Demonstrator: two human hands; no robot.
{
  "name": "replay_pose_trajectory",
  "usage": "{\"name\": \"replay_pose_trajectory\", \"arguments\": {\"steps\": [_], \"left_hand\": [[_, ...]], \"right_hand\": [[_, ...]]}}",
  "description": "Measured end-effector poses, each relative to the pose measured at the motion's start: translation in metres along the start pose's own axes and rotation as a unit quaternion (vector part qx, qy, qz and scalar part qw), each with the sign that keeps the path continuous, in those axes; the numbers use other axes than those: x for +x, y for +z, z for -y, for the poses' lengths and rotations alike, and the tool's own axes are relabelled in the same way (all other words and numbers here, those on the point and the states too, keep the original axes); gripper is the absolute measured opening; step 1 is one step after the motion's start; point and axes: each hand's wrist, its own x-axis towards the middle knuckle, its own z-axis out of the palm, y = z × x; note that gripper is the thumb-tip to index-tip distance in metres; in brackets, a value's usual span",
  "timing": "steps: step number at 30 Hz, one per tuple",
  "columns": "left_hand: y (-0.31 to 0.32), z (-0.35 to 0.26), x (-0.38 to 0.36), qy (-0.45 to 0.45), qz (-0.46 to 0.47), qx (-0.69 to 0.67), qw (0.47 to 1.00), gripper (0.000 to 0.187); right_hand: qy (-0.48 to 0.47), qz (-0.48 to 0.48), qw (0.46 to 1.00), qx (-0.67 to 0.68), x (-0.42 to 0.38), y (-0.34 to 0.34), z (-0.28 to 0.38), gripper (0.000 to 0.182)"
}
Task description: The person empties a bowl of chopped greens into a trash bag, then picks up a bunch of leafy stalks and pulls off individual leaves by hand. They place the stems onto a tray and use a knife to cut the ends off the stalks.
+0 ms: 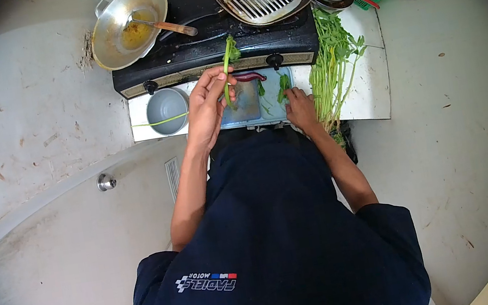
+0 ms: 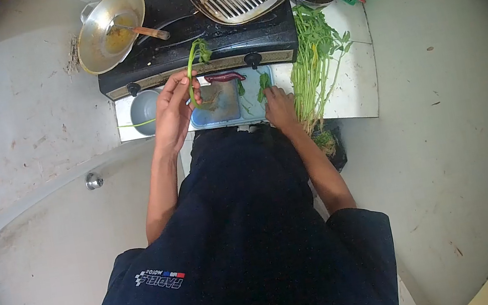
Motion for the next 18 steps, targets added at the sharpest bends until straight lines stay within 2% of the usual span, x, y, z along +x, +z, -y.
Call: {"name": "replay_pose_trajectory", "arguments": {"steps": [6, 9, 18], "left_hand": [[0.004, 0.004, -0.002, -0.002, 0.004, 0.025, 1.000, 0.025], [0.004, 0.004, -0.004, -0.007, 0.001, 0.030, 1.000, 0.025], [0.004, 0.004, -0.007, -0.008, -0.007, 0.030, 0.999, 0.025]], "right_hand": [[-0.025, 0.013, 0.998, -0.051, 0.000, 0.011, -0.006, 0.027], [-0.025, -0.028, 0.996, -0.082, 0.008, 0.021, -0.012, 0.024], [-0.014, -0.061, 0.996, -0.064, 0.035, 0.016, -0.015, 0.024]]}}
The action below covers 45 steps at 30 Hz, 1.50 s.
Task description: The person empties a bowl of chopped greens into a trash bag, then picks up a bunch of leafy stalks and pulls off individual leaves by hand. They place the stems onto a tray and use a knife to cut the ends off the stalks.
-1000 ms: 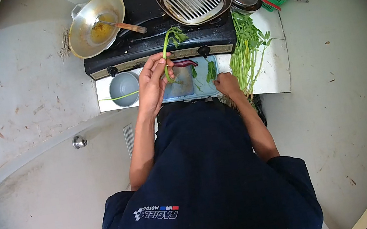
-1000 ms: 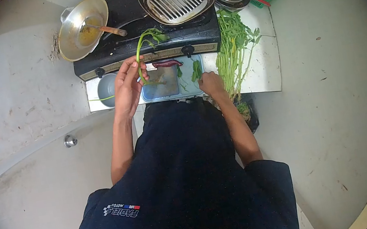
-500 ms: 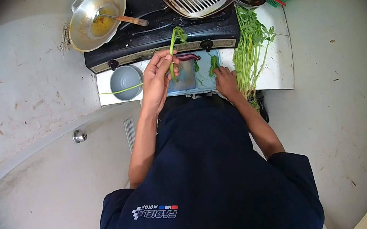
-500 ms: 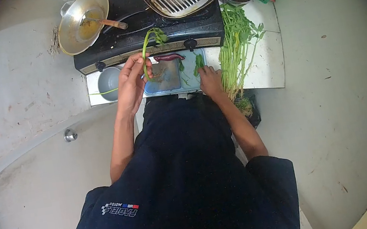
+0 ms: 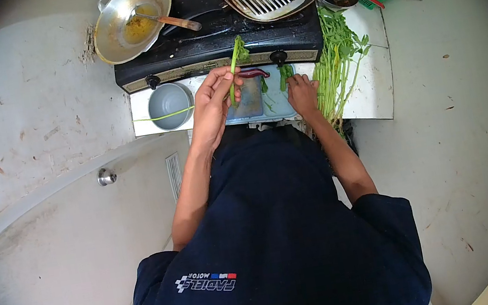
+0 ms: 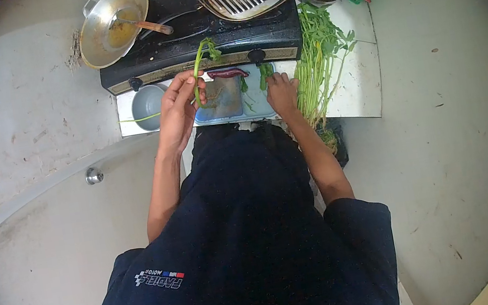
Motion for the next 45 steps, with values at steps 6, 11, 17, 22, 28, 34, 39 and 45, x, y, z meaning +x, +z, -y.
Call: {"name": "replay_pose_trajectory", "arguments": {"steps": [6, 11, 17, 22, 28, 34, 39, 45], "left_hand": [[-0.005, -0.002, -0.002, 0.014, 0.008, 0.004, 1.000, 0.022], [0.002, 0.004, 0.000, 0.037, 0.045, 0.034, 0.998, 0.021], [0.023, 0.010, 0.001, 0.058, 0.103, 0.048, 0.992, 0.024], [0.032, 0.017, -0.001, 0.043, 0.076, -0.026, 0.996, 0.018], [0.038, 0.023, -0.004, 0.034, 0.040, -0.056, 0.997, 0.016], [0.040, 0.023, -0.003, 0.016, 0.013, -0.115, 0.993, 0.011], [0.043, 0.020, -0.001, -0.048, 0.004, -0.206, 0.977, 0.013], [0.046, 0.017, -0.001, -0.106, -0.005, -0.207, 0.973, 0.018]], "right_hand": [[0.095, -0.036, 0.947, 0.306, 0.008, -0.039, 0.033, 0.015], [0.114, 0.073, 0.748, 0.650, 0.034, -0.157, 0.094, 0.029], [0.115, -0.027, 0.665, 0.737, 0.053, -0.218, 0.131, 0.025], [0.110, -0.025, 0.739, 0.664, 0.053, -0.232, 0.135, 0.020], [0.078, -0.085, 0.825, 0.554, 0.046, -0.239, 0.134, 0.014], [0.053, -0.147, 0.833, 0.531, 0.037, -0.222, 0.136, 0.010], [-0.005, -0.153, 0.850, 0.504, 0.033, -0.228, 0.137, 0.010], [-0.044, -0.114, 0.857, 0.501, 0.031, -0.232, 0.122, 0.009]]}}
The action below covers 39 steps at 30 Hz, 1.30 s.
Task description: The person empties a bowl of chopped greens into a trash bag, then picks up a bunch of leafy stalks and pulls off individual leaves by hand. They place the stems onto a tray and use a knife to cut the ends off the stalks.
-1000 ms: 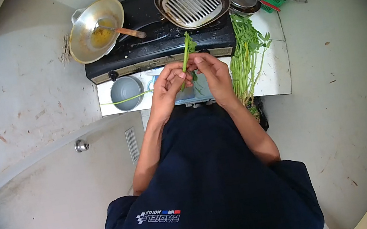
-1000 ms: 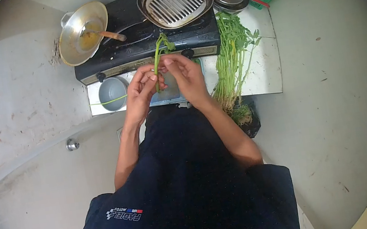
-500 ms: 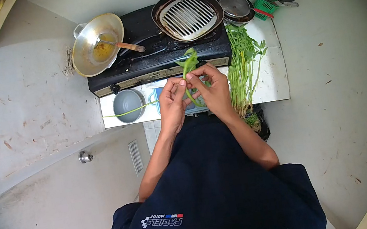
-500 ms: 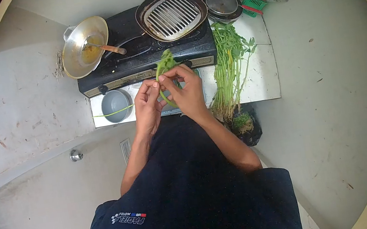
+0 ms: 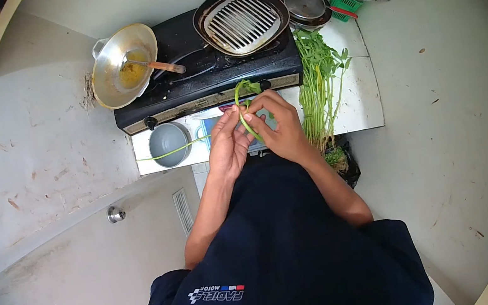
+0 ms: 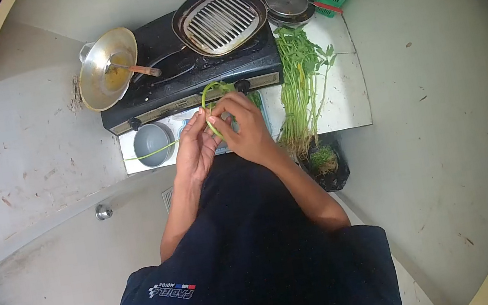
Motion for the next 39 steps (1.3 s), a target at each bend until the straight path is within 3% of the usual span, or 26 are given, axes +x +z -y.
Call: {"name": "replay_pose_trajectory", "arguments": {"steps": [3, 7, 10, 15, 24, 36, 39], "left_hand": [[-0.020, 0.002, 0.013, 0.024, -0.009, -0.057, 0.998, 0.019], [-0.012, -0.016, 0.007, -0.004, -0.022, -0.038, 0.999, 0.015], [-0.018, -0.019, 0.001, -0.037, 0.082, -0.022, 0.996, 0.017], [-0.004, -0.012, -0.008, -0.011, 0.060, 0.012, 0.998, 0.015], [-0.007, -0.012, -0.004, 0.000, 0.117, 0.120, 0.986, 0.023], [-0.014, -0.011, 0.010, 0.037, 0.081, 0.066, 0.994, 0.022], [-0.019, -0.017, 0.017, 0.066, 0.050, 0.082, 0.993, 0.021]], "right_hand": [[-0.037, 0.029, 0.999, 0.006, 0.000, -0.007, 0.002, 0.009], [-0.005, 0.024, 0.998, 0.053, -0.002, -0.009, 0.012, 0.008], [0.023, 0.029, 0.997, 0.072, -0.002, -0.011, 0.013, 0.008], [0.066, 0.039, 0.995, 0.069, -0.003, -0.010, 0.001, 0.011], [0.118, -0.009, 0.989, 0.093, -0.007, -0.017, -0.008, 0.015], [0.081, 0.060, 0.994, 0.046, -0.008, -0.024, 0.002, 0.013], [0.061, 0.070, 0.990, 0.103, -0.008, -0.026, 0.003, 0.014]]}}
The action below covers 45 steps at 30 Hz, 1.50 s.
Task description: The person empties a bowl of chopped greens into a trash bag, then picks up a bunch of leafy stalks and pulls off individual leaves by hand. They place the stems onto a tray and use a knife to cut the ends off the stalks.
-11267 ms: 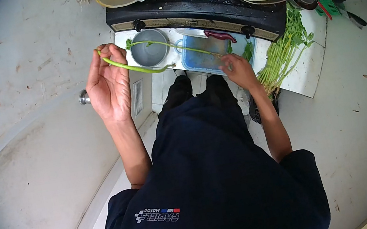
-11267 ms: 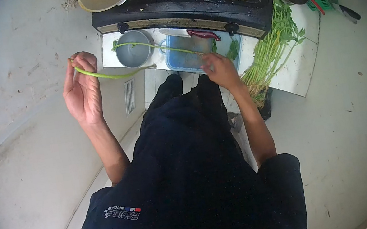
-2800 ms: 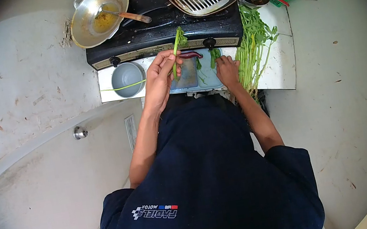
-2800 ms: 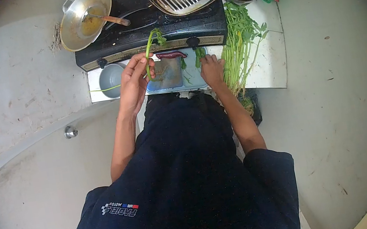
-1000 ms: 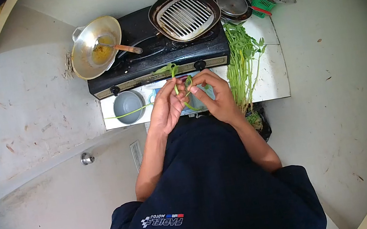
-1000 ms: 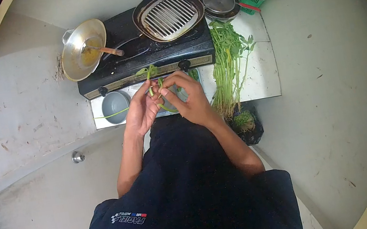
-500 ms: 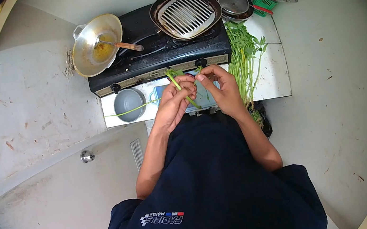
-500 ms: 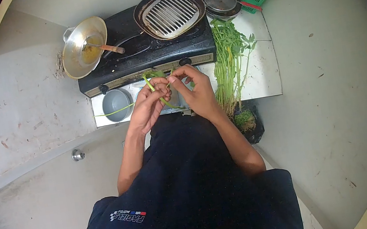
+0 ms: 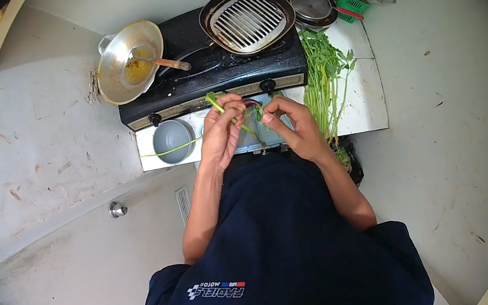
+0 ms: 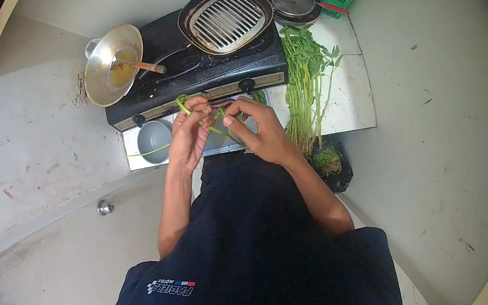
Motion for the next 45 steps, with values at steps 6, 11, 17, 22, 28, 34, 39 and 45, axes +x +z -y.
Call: {"name": "replay_pose_trajectory", "arguments": {"steps": [6, 11, 17, 22, 28, 34, 39, 45], "left_hand": [[0.004, -0.021, -0.011, -0.076, 0.066, 0.026, 0.995, 0.024], [0.018, -0.024, -0.015, -0.093, 0.066, 0.025, 0.993, 0.028], [0.016, -0.028, -0.013, -0.006, -0.007, 0.050, 0.999, 0.025], [0.008, -0.029, -0.017, 0.029, -0.034, 0.080, 0.996, 0.023], [-0.001, -0.025, -0.021, 0.059, -0.055, 0.091, 0.993, 0.023], [-0.004, -0.029, -0.029, 0.076, -0.098, 0.118, 0.985, 0.025], [-0.010, -0.032, -0.040, 0.106, -0.137, 0.111, 0.979, 0.042], [-0.018, -0.029, -0.043, 0.134, -0.172, 0.133, 0.967, 0.036]], "right_hand": [[-0.028, 0.024, 0.999, -0.013, 0.000, -0.002, 0.015, 0.014], [-0.054, 0.045, 0.995, -0.067, 0.001, -0.001, 0.029, 0.006], [-0.021, 0.073, 0.990, -0.116, -0.007, -0.003, 0.020, 0.009], [0.012, 0.067, 0.992, -0.102, -0.011, -0.002, 0.014, 0.010], [0.025, 0.071, 0.993, -0.090, -0.016, -0.003, 0.009, 0.010], [0.051, 0.056, 0.993, -0.086, -0.027, -0.010, -0.012, 0.011], [0.138, 0.045, 0.980, -0.136, -0.044, -0.025, -0.066, 0.012], [0.233, -0.026, 0.958, -0.167, -0.061, -0.027, -0.146, 0.013]]}}
